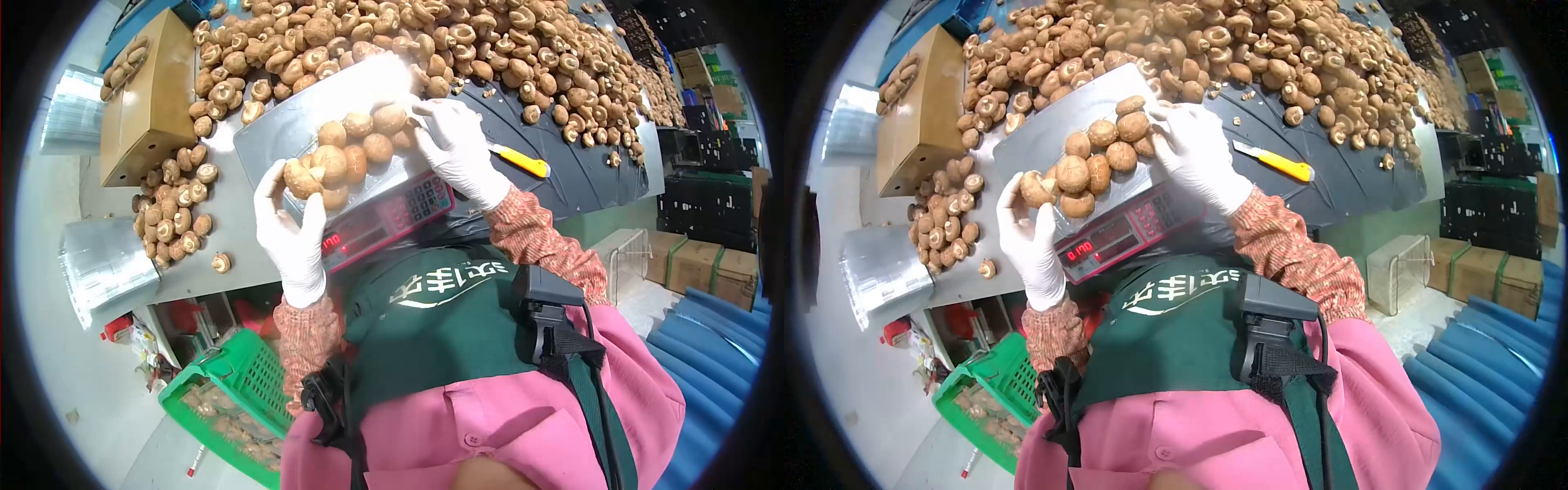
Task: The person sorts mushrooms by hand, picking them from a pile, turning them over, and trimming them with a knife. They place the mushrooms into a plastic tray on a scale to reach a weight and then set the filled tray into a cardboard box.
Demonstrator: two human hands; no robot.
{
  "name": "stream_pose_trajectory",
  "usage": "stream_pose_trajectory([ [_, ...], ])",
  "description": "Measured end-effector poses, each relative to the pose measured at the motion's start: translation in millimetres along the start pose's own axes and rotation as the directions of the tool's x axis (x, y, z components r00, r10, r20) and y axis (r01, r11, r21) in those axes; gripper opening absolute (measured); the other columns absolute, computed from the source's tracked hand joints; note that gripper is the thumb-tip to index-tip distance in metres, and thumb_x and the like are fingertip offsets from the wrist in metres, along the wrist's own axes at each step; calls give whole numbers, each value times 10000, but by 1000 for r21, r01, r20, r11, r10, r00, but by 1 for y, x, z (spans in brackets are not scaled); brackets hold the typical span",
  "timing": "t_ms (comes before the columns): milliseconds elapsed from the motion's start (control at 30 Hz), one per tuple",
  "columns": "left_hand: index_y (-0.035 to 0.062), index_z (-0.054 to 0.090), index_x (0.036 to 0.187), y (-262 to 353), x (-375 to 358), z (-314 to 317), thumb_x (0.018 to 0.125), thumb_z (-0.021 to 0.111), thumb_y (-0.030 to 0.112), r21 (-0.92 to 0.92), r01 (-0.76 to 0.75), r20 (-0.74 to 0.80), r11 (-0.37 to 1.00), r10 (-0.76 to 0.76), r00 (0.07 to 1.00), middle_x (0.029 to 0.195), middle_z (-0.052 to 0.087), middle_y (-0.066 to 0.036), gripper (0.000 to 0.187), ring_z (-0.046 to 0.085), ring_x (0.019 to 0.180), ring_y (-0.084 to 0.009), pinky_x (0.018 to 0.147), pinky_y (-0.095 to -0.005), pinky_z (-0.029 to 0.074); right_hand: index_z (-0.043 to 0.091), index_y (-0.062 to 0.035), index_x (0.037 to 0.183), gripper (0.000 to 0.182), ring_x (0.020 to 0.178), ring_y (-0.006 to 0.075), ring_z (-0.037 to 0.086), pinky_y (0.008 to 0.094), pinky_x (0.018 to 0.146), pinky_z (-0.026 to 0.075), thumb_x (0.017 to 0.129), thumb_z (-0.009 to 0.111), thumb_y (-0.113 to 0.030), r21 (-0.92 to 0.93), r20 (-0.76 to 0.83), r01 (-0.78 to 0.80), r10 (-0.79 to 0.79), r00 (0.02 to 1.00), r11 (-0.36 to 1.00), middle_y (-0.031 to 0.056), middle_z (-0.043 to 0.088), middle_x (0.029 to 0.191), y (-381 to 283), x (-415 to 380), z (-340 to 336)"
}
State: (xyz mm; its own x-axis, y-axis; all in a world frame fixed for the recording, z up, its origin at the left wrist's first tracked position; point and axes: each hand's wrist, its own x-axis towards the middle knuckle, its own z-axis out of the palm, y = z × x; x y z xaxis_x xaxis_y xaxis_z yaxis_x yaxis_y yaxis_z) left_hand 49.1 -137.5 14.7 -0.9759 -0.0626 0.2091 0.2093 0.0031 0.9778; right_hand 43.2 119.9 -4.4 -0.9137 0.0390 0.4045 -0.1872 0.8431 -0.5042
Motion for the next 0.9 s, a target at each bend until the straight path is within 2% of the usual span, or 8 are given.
stream_pose_trajectory([
  [167, -29, 520, 1333, -6, 3, 22, 841, 706, 10, 79, 10, 12, 997, -11, 1000, 1301, 559, -138, 527, 548, 1210, -246, 1087, -388, 416, 532, -124, 1363, 614, 1298, 349, 444, 462, 1120, 331, 822, 752, -315, -88, 166, 77, -62, 984, 993, 178, 528, 1357, 13, -11, 6],
  [400, -17, 521, 1339, 0, 2, 48, 864, 701, 19, 140, 58, -8, 988, -58, 998, 1288, 556, -122, 509, 546, 1209, -220, 1059, -367, 439, 582, -137, 1258, 537, 1267, 327, 461, 460, 1101, 329, 788, 768, -320, 79, 157, 145, -156, 975, 986, 133, 570, 1246, 33, -10, 0],
  [467, -23, 521, 1342, 7, 0, 54, 872, 684, 12, 198, 41, -12, 979, -39, 999, 1302, 563, -122, 499, 542, 1215, -220, 1085, -370, 406, 612, -145, 1196, 450, 1233, 296, 506, 460, 1093, 350, 785, 756, -261, 65, 57, 282, -286, 957, 957, 85, 606, 1190, 34, -3, 6],
  [533, -17, 545, 1313, -5, 3, 58, 840, 728, 42, 366, -82, 91, 927, 52, 994, 1284, 576, -128, 511, 567, 1181, -223, 1045, -364, 445, 623, -149, 1169, 415, 1223, 285, 524, 466, 1097, 355, 782, 746, -234, 47, -4, 466, -467, 884, 883, 66, 616, 1173, 31, 8, 8],
  [600, 34, 575, 1268, -9, 8, 72, 735, 772, 70, 514, -257, 176, 819, 192, 965, 1195, 606, -144, 570, 585, 1132, -316, 997, -415, 455, 634, -154, 1159, 369, 1272, 267, 513, 491, 1118, 347, 799, 708, -189, 19, 85, 529, -528, 845, 849, 32, 616, 1206, 22, 13, 11],
  [667, 43, 581, 1246, -21, 12, 85, 732, 753, 97, 526, -294, 218, 798, 207, 954, 1166, 608, -149, 545, 579, 1135, -329, 1062, -478, 405, 633, -142, 1145, 343, 1282, 268, 509, 485, 1097, 372, 810, 694, -185, -16, 205, 520, -506, 838, 854, 33, 615, 1215, 23, 16, 11],
  [733, 47, 593, 1216, -32, 15, 87, 718, 736, 89, 662, -485, 329, 572, 360, 873, 1132, 615, -143, 520, 591, 1103, -310, 1086, -507, 379, 632, -128, 1128, 315, 1273, 277, 516, 468, 1075, 397, 819, 688, -165, 17, 107, 448, -447, 888, 894, 40, 618, 1205, 31, 9, 21],
  [900, 50, 593, 1261, -36, 15, 76, 759, 698, 130, 728, -429, 400, 535, 175, 899, 1162, 646, -136, 519, 593, 1131, -301, 1152, -507, 303, 631, -120, 1111, 355, 1212, 334, 559, 432, 1038, 458, 774, 701, -34, 209, -20, 310, -313, 950, 927, 76, 636, 1182, 33, 0, 28],
])
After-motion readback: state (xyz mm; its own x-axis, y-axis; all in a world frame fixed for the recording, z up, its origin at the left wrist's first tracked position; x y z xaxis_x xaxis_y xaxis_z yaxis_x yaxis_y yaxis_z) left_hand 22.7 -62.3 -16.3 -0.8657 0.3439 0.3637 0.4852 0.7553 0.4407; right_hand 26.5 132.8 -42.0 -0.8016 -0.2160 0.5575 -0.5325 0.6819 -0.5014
